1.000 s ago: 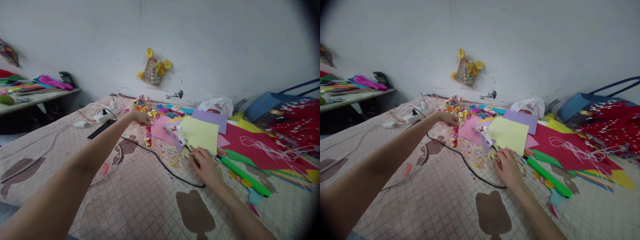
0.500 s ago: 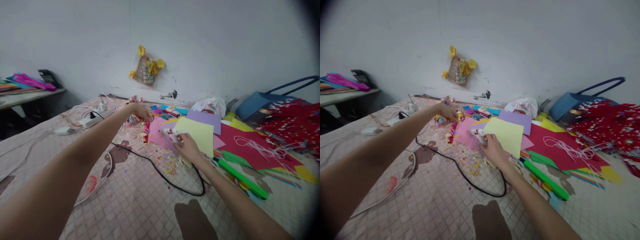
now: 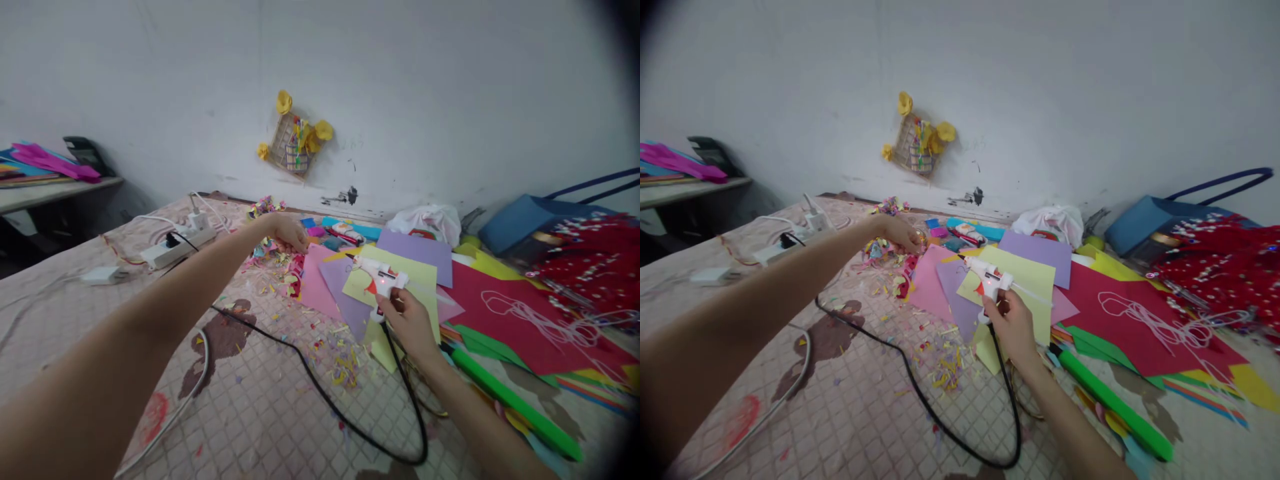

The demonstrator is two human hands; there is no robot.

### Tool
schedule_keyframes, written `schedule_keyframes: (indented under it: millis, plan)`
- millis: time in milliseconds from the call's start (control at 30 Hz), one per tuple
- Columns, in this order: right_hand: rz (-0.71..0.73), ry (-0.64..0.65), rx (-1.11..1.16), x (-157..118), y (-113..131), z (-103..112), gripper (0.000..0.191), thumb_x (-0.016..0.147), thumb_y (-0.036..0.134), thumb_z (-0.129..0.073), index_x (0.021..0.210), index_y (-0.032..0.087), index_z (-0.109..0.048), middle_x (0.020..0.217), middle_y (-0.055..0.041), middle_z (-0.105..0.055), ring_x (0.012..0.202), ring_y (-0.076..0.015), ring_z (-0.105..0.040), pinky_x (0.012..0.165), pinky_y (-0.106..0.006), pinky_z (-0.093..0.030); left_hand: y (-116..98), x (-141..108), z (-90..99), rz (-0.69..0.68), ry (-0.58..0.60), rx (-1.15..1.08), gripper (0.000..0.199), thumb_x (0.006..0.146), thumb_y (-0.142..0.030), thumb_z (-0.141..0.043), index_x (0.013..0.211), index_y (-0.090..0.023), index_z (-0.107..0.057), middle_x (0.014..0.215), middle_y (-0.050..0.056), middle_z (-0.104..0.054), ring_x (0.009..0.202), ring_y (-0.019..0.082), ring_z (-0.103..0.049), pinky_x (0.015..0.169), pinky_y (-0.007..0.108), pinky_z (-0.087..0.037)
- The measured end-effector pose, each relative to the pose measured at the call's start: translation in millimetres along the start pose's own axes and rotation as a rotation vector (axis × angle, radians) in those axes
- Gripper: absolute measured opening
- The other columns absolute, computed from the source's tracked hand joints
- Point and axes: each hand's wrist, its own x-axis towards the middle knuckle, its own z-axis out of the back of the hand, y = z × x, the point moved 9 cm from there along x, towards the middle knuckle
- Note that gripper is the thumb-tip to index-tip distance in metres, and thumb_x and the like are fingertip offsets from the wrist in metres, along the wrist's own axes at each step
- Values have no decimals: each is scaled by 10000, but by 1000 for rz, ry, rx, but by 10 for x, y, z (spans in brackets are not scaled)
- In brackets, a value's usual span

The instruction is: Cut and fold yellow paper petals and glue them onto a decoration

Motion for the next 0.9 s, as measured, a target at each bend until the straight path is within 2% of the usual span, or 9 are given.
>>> schedule_keyframes:
  millis: [100,233,433,633,800,900]
  plan:
    - [-11,16,36,-33,0,-18,316,766,448,-546,875,153,-562,693,-37,-616,591,-168,-569,538,-255,-422,-1,253,-28,19,9,0,247,550,-359,-711,541,-168,-556,469,-31,-488,459,104,-454,493,226,-395]
    - [49,39,-43,-90,63,-77,285,780,417,-531,882,153,-561,709,-34,-607,591,-161,-552,543,-254,-409,14,516,-28,45,10,16,236,534,-343,-724,539,-164,-571,472,-21,-505,463,107,-459,490,229,-401]
    - [189,42,-288,-173,285,-180,200,775,342,-527,824,154,-573,593,8,-514,523,-145,-473,522,-250,-355,94,646,-5,75,-56,45,249,544,-342,-713,521,-159,-547,459,-19,-503,447,107,-467,475,229,-408]
    - [272,95,-430,-229,392,-308,147,754,274,-540,811,146,-584,660,-31,-567,563,-160,-497,555,-258,-368,91,432,70,49,-199,44,257,602,-385,-676,656,-148,-591,523,13,-601,497,117,-542,481,197,-418]
    - [319,129,-488,-278,391,-381,175,777,252,-517,898,140,-577,812,-82,-617,718,-208,-556,659,-292,-409,-48,43,151,-40,-406,62,249,683,-384,-612,694,-135,-601,616,38,-654,502,104,-572,464,167,-398]
    - [351,137,-505,-314,401,-395,160,789,258,-509,887,148,-570,832,-93,-611,786,-232,-559,700,-315,-415,-151,-250,82,-115,-546,68,233,718,-364,-580,707,-132,-596,631,36,-657,509,100,-585,453,152,-388]
